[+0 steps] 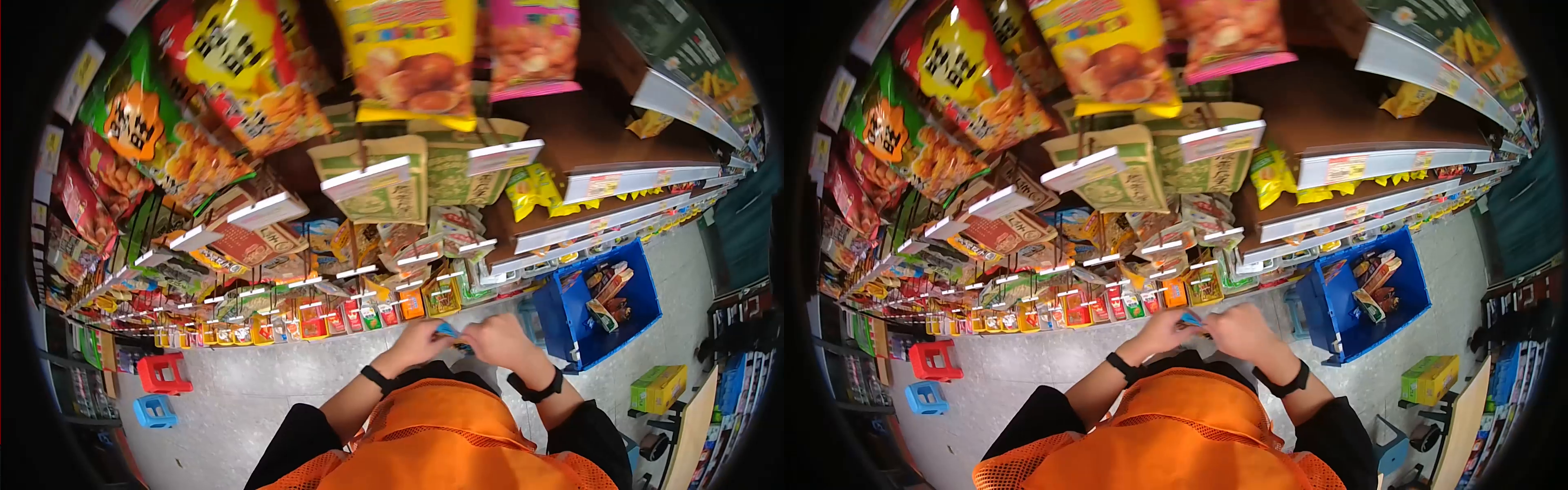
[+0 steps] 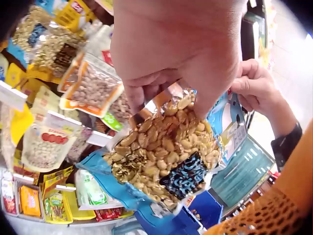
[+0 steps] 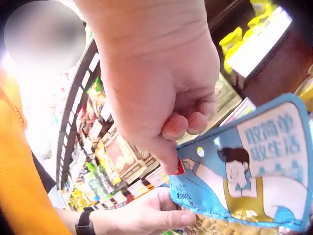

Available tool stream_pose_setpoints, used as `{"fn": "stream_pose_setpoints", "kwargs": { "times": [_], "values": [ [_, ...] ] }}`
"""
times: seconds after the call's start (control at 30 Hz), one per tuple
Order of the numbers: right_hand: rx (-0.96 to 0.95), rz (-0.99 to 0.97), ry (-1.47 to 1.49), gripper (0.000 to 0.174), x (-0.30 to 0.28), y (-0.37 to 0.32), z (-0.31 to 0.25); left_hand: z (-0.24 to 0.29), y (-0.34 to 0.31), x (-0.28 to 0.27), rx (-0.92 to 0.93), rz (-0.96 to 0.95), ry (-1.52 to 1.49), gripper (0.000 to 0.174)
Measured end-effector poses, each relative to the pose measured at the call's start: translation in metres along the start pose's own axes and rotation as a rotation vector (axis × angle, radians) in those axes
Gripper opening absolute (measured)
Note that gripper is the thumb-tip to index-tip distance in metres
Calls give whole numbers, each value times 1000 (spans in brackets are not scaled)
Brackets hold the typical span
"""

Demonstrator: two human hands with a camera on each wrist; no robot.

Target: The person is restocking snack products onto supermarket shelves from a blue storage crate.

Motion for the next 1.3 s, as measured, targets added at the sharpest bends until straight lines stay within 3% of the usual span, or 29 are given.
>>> {"fn": "stream_pose_setpoints", "kwargs": {
  "times": [0.03,0.07,0.1,0.17,0.23,0.3,0.37,0.53,0.6,0.63,0.77,0.9,1.03,1.3],
  "values": [
    [5,3,-16,21,11,14,-10,2,-18,-21,94,169,-138,18],
    [12,4,-26,23,21,26,-20,-12,-37,-30,16,168,-295,14],
    [24,-17,-16,23,27,37,-31,-30,-53,-40,-2,210,-376,14],
    [80,236,158,23,9,55,-40,-52,-81,-56,-36,250,-469,13],
    [152,316,158,25,8,61,-38,-74,-103,-80,-185,358,-513,13],
    [200,406,152,27,8,62,-35,-84,-118,-95,-175,424,-550,13],
    [554,207,416,33,38,59,-4,-92,-129,-107,-201,485,-572,14],
    [469,196,590,38,93,71,2,-102,-136,-115,-105,632,-629,13],
    [669,-192,1144,36,143,72,-5,-107,-136,-111,-151,612,-651,13],
    [695,-253,1223,32,157,74,-6,-107,-136,-111,-150,617,-653,13],
    [586,-197,1089,30,183,96,-3,-123,-142,-114,-221,689,-609,16],
    [530,-293,925,30,202,121,-19,-158,-162,-122,-270,803,-564,18],
    [422,-281,1018,28,224,156,-41,-176,-182,-145,-303,880,-612,17],
    [482,-197,1044,29,236,202,-48,-184,-180,-205,-207,999,-559,12]
  ]
}}
Point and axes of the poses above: each hand's wrist, its own y-axis towards the middle knuckle, its own x-axis out of the palm, z = x × y, the point moved 8 cm from there along y, towards the middle knuckle, and after that the axes turned 2 degrees about x, right-handed, at the moved point
